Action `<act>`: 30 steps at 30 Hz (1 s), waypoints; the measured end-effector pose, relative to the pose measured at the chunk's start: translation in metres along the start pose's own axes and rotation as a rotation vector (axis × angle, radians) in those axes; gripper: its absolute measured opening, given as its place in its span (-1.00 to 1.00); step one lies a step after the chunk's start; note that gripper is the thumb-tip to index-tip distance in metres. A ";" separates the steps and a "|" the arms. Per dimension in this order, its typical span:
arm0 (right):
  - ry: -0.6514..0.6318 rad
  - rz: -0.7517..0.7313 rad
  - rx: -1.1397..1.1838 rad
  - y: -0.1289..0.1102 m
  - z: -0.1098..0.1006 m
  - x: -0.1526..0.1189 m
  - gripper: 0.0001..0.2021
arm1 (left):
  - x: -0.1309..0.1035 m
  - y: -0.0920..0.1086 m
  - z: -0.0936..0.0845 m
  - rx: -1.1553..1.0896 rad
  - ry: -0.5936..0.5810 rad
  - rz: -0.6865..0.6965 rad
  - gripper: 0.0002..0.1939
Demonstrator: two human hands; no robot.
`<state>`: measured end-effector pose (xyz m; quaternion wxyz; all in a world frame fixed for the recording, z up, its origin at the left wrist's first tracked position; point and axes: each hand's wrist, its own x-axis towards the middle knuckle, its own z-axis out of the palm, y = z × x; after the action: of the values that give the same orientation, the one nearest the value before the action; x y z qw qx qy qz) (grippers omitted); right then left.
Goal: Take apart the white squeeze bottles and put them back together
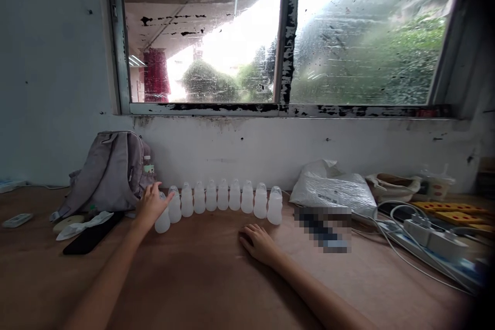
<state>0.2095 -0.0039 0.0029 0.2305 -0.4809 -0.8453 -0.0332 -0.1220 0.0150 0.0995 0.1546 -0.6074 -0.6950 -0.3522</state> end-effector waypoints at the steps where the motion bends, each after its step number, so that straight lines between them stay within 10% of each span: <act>1: 0.000 0.001 -0.002 0.000 0.000 0.000 -0.75 | 0.003 -0.008 0.000 0.019 -0.087 -0.050 -0.38; 6: 0.007 0.001 0.045 0.001 0.002 0.000 -0.76 | 0.010 -0.017 -0.010 -0.010 -0.293 -0.057 -0.50; 12: 0.002 0.071 0.783 -0.027 -0.035 0.016 -0.65 | -0.007 0.041 -0.049 -0.776 -0.466 0.066 -0.52; 18: -0.511 -0.003 1.527 -0.079 -0.085 0.013 -0.47 | -0.054 0.103 -0.053 -1.443 -0.734 0.021 -0.69; 24: -0.579 0.161 1.333 -0.093 -0.057 0.005 -0.67 | -0.079 0.124 -0.024 -1.775 -0.704 -0.328 -0.80; 30: -0.228 0.092 0.721 -0.090 -0.029 0.004 -0.71 | -0.084 0.124 0.000 -1.606 -0.416 -0.422 -0.77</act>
<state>0.1440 -0.0569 0.0457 0.2908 -0.4072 -0.8003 0.3302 0.0142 -0.0451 0.0830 -0.5222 -0.4429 -0.3473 -0.6406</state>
